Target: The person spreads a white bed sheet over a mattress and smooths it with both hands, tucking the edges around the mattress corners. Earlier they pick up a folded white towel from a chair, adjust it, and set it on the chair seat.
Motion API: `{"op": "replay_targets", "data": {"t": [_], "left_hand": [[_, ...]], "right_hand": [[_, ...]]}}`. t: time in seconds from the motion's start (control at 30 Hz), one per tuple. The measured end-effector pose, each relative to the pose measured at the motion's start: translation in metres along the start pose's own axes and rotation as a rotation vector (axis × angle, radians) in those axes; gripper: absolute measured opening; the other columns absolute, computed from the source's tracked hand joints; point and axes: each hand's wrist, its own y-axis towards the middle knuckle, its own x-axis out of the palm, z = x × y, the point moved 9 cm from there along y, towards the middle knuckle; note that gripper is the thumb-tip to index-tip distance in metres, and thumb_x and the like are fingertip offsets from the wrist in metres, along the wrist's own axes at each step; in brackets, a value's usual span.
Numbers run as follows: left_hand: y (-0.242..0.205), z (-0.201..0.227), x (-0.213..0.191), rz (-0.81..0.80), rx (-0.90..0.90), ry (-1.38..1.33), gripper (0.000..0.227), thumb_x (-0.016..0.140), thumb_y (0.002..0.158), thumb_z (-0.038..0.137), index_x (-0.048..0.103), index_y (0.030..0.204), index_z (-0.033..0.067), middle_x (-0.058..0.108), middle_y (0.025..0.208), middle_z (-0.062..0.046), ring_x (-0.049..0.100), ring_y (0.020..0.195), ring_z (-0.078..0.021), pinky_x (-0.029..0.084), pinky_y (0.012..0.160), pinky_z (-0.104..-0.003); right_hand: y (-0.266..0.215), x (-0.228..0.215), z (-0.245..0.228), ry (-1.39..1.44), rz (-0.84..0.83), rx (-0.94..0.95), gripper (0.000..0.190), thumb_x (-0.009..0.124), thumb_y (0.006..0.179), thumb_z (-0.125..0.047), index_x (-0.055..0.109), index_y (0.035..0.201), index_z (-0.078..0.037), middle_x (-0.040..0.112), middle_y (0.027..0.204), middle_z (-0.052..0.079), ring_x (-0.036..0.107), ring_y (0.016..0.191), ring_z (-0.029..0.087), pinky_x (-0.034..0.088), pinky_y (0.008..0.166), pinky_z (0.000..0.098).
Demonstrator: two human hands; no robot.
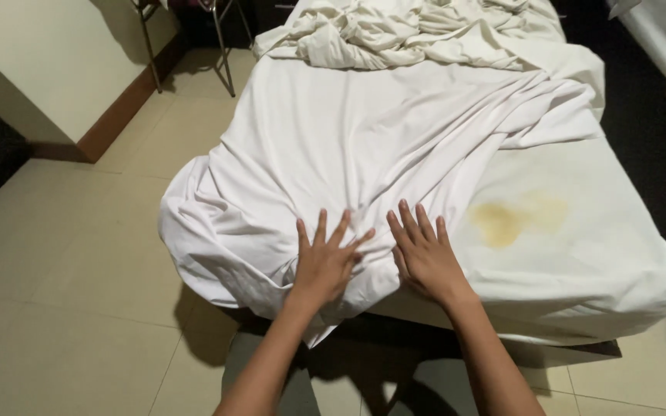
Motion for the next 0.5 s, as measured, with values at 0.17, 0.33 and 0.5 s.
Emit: {"op": "replay_targets", "data": {"t": [0.17, 0.33, 0.5], "left_hand": [[-0.015, 0.018, -0.007, 0.082, 0.068, -0.065, 0.048, 0.058, 0.098, 0.037, 0.057, 0.146, 0.0419, 0.042, 0.159, -0.015, 0.029, 0.148, -0.0508, 0.009, 0.113, -0.079], [-0.020, 0.029, -0.008, -0.073, 0.063, -0.163, 0.032, 0.061, 0.096, 0.032, 0.073, 0.126, 0.0343, 0.045, 0.159, -0.011, 0.030, 0.150, -0.0482, 0.005, 0.114, -0.081], [-0.026, 0.041, -0.019, 0.007, 0.134, -0.187, 0.035, 0.062, 0.092, 0.034, 0.076, 0.123, 0.0256, 0.047, 0.156, -0.019, 0.032, 0.146, -0.0502, 0.006, 0.111, -0.081]], "right_hand": [[-0.017, -0.013, 0.000, 0.019, -0.023, 0.010, 0.066, 0.048, 0.098, -0.030, 0.029, 0.159, -0.014, 0.024, 0.167, 0.016, 0.026, 0.151, 0.043, 0.023, 0.116, 0.0640], [-0.009, -0.025, 0.016, 0.026, -0.039, 0.006, 0.070, 0.053, 0.098, -0.039, 0.029, 0.160, -0.018, 0.023, 0.167, 0.017, 0.025, 0.150, 0.044, 0.022, 0.118, 0.0620], [0.011, -0.045, 0.037, 0.127, 0.048, -0.024, 0.108, 0.070, 0.071, -0.063, 0.026, 0.159, -0.016, 0.019, 0.166, 0.018, 0.018, 0.151, 0.047, 0.018, 0.118, 0.0632]]}}
